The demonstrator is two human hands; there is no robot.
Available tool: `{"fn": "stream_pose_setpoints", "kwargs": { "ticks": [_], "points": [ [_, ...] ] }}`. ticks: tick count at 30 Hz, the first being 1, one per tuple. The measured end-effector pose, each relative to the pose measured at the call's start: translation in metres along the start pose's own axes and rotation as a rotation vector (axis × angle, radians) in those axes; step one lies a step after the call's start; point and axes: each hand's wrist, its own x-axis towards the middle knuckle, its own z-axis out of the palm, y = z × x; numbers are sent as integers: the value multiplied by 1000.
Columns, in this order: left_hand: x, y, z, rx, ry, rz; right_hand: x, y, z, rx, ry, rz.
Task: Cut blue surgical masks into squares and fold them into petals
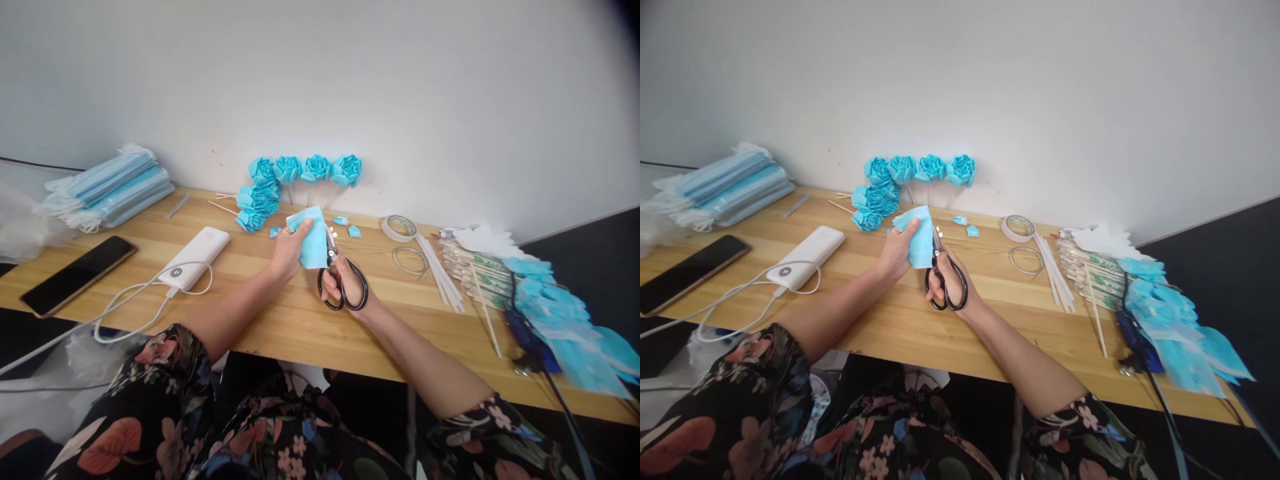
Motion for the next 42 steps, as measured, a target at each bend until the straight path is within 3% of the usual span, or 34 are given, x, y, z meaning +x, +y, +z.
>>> {"fn": "stream_pose_setpoints", "kwargs": {
  "ticks": [16, 22, 32, 42],
  "points": [
    [-5, -1, 2, 36, -57, 25, 1, 1, -5, 61, -61, 16],
    [0, -1, 0, -14, 17, -3, 2, 1, -6, 67, -75, 29],
    [-5, -8, 1, 12, -68, -5, 2, 0, -6, 61, -78, 6],
    [-2, -4, 1, -32, 9, -21, 3, -2, -4, 116, -86, 55]
  ]
}}
